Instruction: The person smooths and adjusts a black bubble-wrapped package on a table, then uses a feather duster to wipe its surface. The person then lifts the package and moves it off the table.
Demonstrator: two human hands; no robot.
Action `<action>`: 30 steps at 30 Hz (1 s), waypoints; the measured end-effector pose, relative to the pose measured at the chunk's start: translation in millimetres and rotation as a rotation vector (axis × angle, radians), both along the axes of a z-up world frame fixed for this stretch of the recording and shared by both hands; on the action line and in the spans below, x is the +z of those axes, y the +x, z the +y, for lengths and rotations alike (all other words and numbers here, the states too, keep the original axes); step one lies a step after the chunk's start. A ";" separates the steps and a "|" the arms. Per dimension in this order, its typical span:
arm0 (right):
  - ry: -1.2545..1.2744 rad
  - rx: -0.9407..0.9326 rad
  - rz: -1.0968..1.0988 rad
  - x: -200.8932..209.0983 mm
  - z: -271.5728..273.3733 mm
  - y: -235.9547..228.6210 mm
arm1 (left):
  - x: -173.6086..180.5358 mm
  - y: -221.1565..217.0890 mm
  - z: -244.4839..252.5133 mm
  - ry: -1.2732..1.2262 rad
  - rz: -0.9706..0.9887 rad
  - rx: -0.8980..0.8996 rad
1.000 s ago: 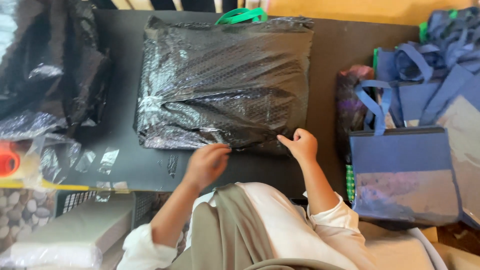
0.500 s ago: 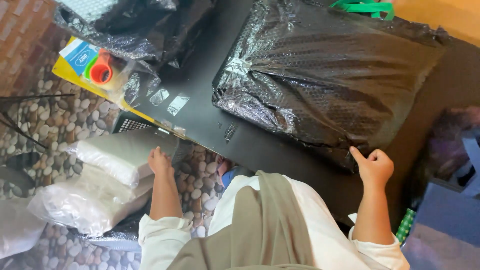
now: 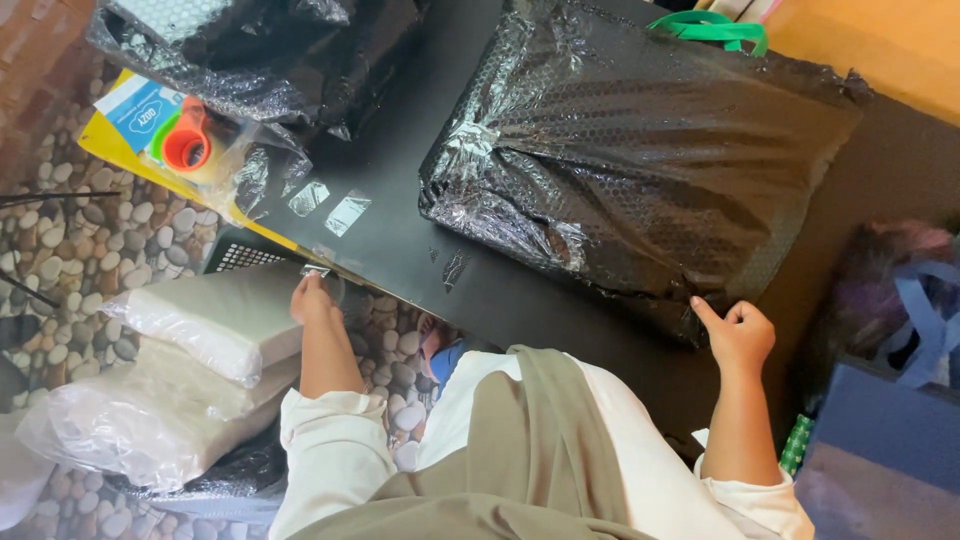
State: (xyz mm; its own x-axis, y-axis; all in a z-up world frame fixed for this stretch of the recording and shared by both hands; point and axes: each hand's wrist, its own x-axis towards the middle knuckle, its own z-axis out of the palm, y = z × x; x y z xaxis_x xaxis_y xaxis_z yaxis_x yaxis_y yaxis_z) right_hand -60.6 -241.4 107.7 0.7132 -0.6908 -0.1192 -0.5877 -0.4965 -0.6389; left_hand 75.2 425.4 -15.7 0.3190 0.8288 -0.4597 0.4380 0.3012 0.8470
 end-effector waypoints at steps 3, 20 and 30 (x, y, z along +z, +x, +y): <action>0.007 -0.011 -0.005 -1.4 -0.1 0.1 | -0.7 -0.9 -1.5 0.149 0.022 0.028; 0.068 -0.021 -0.008 5.4 3.4 4.3 | 61.3 -18.2 -27.3 1.029 -0.242 -0.319; 0.077 -0.019 -0.059 15.9 4.9 6.0 | 263.7 -16.4 -196.0 0.957 -0.490 -1.678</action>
State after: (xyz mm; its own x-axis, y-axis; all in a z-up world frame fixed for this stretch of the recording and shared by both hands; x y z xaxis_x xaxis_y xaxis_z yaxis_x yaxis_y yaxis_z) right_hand -54.6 -236.5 123.6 0.7076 -0.6945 -0.1304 -0.5566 -0.4341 -0.7083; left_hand 58.8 229.5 248.0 0.8368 -0.4996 0.2241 -0.5287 -0.6310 0.5677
